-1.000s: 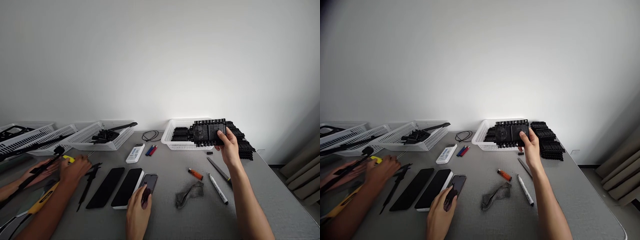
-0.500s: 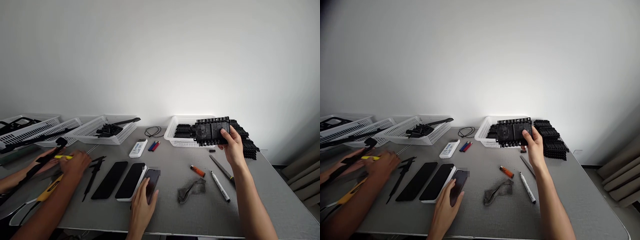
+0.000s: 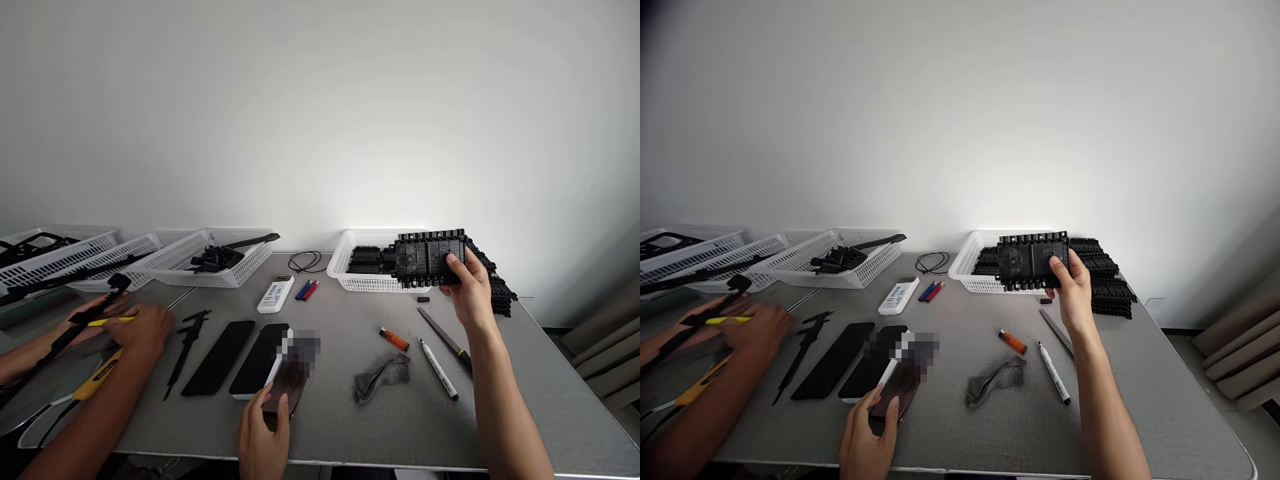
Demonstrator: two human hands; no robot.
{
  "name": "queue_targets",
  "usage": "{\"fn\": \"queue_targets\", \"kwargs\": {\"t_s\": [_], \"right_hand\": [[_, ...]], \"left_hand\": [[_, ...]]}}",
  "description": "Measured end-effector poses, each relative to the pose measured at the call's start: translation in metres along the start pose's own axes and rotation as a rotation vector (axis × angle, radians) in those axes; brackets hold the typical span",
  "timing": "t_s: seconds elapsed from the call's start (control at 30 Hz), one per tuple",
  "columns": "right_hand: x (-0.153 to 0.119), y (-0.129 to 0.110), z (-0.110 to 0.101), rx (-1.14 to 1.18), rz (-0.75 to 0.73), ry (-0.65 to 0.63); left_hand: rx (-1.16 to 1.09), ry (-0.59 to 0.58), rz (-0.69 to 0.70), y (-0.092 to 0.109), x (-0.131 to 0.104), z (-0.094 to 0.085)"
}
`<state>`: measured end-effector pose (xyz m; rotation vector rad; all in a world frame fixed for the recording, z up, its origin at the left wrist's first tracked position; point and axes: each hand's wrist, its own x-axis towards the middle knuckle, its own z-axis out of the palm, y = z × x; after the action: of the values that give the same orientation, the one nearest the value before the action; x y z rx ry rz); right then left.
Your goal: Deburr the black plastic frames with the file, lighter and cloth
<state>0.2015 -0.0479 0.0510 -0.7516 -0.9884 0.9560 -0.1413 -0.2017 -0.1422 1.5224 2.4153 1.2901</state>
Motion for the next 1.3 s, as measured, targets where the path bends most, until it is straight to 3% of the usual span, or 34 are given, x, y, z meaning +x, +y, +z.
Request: {"fn": "queue_targets", "kwargs": {"t_s": [0.2, 0.4, 0.73, 0.87, 1.1, 1.3], "right_hand": [[0.0003, -0.0001, 0.001, 0.007, 0.0, -0.001], [0.0008, 0.0012, -0.0001, -0.001, 0.0, -0.012], [-0.0007, 0.0007, 0.0014, 0.015, 0.014, 0.015], [-0.0009, 0.0005, 0.003, 0.022, 0.014, 0.016], [-0.0007, 0.0003, 0.0035, 0.004, 0.008, -0.013], [-0.0018, -0.0002, 0.0039, 0.006, 0.008, -0.009]], "left_hand": [[0.03, 0.044, -0.004, -0.0066, -0.0015, 0.005], [0.048, 0.013, 0.007, -0.0092, -0.0022, 0.0049], [0.033, 0.081, 0.122, -0.0032, -0.0044, 0.0045], [-0.049, 0.003, 0.141, -0.0051, -0.0061, 0.0044], [-0.069, -0.141, 0.038, -0.0018, -0.0046, -0.0002], [-0.064, -0.086, 0.101, -0.0019, -0.0058, 0.0]]}}
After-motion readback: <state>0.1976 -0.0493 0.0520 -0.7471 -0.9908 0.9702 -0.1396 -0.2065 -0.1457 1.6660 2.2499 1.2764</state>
